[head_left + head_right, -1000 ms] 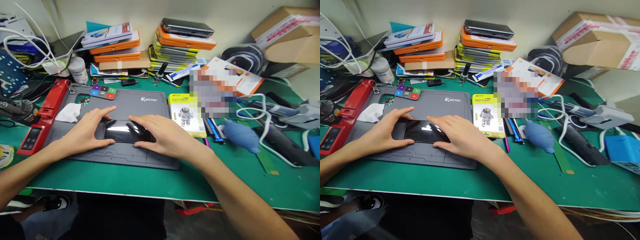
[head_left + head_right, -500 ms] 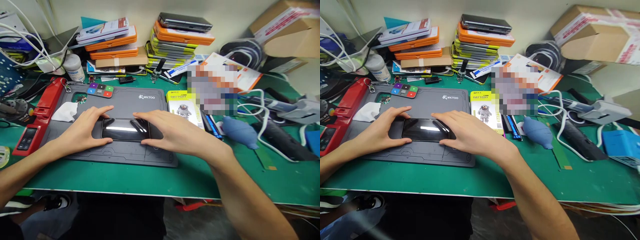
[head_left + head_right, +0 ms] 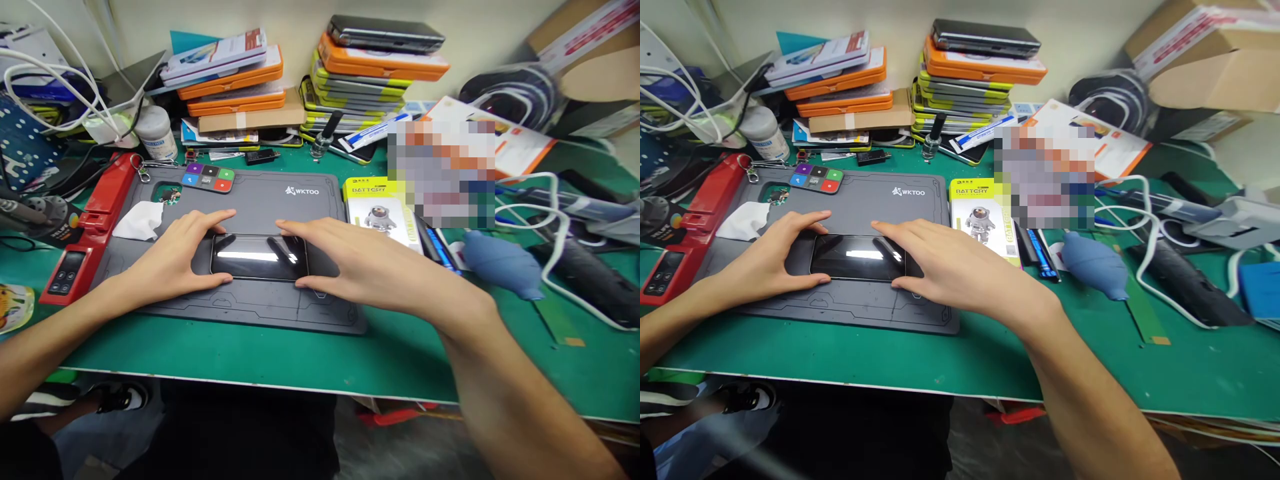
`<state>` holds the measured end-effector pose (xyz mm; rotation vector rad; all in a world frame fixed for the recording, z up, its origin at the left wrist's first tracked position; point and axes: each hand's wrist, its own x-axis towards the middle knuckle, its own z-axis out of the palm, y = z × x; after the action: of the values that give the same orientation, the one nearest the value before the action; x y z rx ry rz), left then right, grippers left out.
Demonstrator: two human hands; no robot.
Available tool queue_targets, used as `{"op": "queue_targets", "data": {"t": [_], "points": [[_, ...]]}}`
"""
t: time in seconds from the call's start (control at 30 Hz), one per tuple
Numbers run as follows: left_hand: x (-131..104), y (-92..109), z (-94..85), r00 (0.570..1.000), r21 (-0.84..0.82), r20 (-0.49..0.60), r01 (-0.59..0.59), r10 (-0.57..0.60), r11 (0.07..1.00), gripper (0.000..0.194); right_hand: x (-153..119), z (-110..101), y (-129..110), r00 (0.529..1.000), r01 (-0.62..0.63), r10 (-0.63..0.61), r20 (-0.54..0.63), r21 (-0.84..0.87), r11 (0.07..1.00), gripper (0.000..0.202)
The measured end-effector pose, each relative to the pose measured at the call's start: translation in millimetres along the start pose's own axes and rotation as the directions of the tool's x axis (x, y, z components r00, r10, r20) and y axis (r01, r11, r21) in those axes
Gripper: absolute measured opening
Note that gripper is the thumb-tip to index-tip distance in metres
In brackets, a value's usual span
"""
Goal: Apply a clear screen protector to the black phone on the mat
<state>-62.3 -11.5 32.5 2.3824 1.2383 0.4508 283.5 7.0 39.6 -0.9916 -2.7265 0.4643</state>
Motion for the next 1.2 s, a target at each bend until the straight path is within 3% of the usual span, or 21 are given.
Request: {"op": "queue_targets", "data": {"t": [0.63,1.2], "points": [[-1.5,-1.7,1.1,0.998,0.043,-0.017,-0.065,0.066,0.997,0.094,0.5,-1.1,-1.5,1.0,-0.01,0.01,0.017,0.016,1.0,0.08],[-1.9,-3.6,-1.2,0.999,0.016,0.009,-0.035,0.035,0.999,0.092,0.4,-0.4,-0.8,1.0,0.013,-0.012,-0.015,0.029,1.0,0.076]]}}
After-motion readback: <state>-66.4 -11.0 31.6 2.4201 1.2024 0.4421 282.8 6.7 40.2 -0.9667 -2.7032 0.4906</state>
